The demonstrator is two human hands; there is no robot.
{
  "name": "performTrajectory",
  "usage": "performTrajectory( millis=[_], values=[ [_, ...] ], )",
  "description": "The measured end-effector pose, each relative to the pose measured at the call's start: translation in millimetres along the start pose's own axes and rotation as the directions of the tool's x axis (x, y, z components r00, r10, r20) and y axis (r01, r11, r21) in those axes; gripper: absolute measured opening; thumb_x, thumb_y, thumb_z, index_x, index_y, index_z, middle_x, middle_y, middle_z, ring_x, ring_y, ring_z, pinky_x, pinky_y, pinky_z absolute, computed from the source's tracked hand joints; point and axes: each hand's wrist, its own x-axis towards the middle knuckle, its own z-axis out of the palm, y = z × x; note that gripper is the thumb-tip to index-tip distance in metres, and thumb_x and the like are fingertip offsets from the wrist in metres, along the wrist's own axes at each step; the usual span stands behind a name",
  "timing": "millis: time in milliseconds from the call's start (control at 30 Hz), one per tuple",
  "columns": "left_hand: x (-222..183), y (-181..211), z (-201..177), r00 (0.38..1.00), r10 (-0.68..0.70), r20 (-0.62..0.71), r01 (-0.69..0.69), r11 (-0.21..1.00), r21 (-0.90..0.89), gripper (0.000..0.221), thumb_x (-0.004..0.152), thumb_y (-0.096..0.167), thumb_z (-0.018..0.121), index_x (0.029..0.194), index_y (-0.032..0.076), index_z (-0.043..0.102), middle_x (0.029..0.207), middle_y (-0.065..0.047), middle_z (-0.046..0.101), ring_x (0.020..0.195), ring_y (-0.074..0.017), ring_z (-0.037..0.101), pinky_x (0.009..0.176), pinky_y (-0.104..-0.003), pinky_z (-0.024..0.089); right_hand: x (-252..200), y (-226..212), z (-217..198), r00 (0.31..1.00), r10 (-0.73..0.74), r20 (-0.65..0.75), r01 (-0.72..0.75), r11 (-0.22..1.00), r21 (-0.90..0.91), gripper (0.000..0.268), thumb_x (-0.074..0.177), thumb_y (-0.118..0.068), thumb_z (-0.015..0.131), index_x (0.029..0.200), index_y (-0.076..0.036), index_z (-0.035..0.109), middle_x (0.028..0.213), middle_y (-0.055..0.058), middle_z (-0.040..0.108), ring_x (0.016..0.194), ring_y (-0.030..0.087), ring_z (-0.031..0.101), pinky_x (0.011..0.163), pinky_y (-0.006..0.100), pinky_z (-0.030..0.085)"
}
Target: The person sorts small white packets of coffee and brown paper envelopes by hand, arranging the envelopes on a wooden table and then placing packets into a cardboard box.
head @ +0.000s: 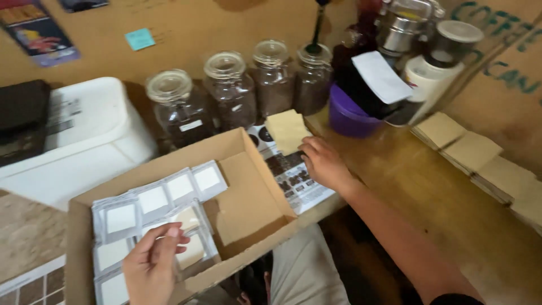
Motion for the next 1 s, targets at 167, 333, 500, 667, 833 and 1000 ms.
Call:
performTrajectory(
  millis=[167,333,500,667,833,1000],
  values=[
    [2.1,-0.2,-2.2,0.998,-0.026,0.054,0.026,1.000,0.003,0.025,0.094,0.023,0.068,0.100,0.002,0.080,0.078,-0.008,0.078,0.071,-0.0182,0.076,0.066,-0.030,0.062,3.7,42.3,64.7,0.971,0.006,0.238,0.025,0.991,-0.128,0.058,0.075,0.012,0.053,0.132,0.004,0.064,0.135,0.024,0.065,0.129,0.042,0.059,0.116,0.050,0.041],
    [0.2,20.2,-2.0,0.992,-0.113,0.061,0.111,0.993,0.047,0.025,0.092,0.025,0.068,0.098,0.005,0.081,0.081,-0.005,0.080,0.072,-0.0184,0.080,0.070,-0.031,0.064,3.6,43.5,59.6,0.969,0.006,0.249,0.034,0.987,-0.159,0.056,0.066,0.015,0.057,0.119,-0.003,0.065,0.121,0.019,0.069,0.110,0.036,0.065,0.097,0.049,0.048],
    [1.5,22.5,-1.5,0.986,-0.153,0.060,0.149,0.987,0.058,0.025,0.092,0.026,0.068,0.099,0.007,0.082,0.080,-0.004,0.080,0.074,-0.0178,0.081,0.072,-0.030,0.061,21.7,21.7,25.8,0.995,-0.079,-0.066,0.049,0.927,-0.371,0.051,0.079,0.012,0.057,0.126,-0.004,0.066,0.097,0.014,0.076,0.087,0.034,0.073,0.091,0.050,0.058],
    [-0.1,29.5,-3.2,0.979,-0.189,0.081,0.181,0.979,0.091,0.026,0.090,0.030,0.068,0.099,0.010,0.083,0.082,-0.003,0.082,0.074,-0.0164,0.082,0.072,-0.029,0.062,66.0,-50.7,-50.5,0.808,0.545,-0.224,-0.383,0.775,0.502,0.017,0.110,-0.015,0.054,0.113,-0.003,0.064,0.095,0.009,0.073,0.082,0.018,0.071,0.071,0.029,0.056],
    [0.6,30.6,-3.9,0.978,-0.161,0.130,0.155,0.986,0.057,0.025,0.090,0.028,0.069,0.100,0.010,0.081,0.091,-0.001,0.083,0.076,-0.0171,0.082,0.072,-0.029,0.064,73.0,-100.9,-69.5,0.790,0.612,0.031,-0.413,0.495,0.764,0.015,0.106,-0.017,0.057,0.107,-0.004,0.066,0.077,0.003,0.064,0.068,0.014,0.064,0.066,0.027,0.055],
    [-3.5,30.3,-7.0,0.967,0.061,0.249,-0.059,0.998,-0.015,0.045,0.086,0.045,0.066,0.112,0.009,0.078,0.103,-0.002,0.083,0.084,-0.0120,0.076,0.073,-0.025,0.060,65.0,-155.4,-54.2,0.769,0.543,0.336,-0.506,0.197,0.840,0.018,0.097,-0.012,0.061,0.106,-0.001,0.072,0.102,0.015,0.077,0.086,0.024,0.072,0.064,0.038,0.068]
  ],
)
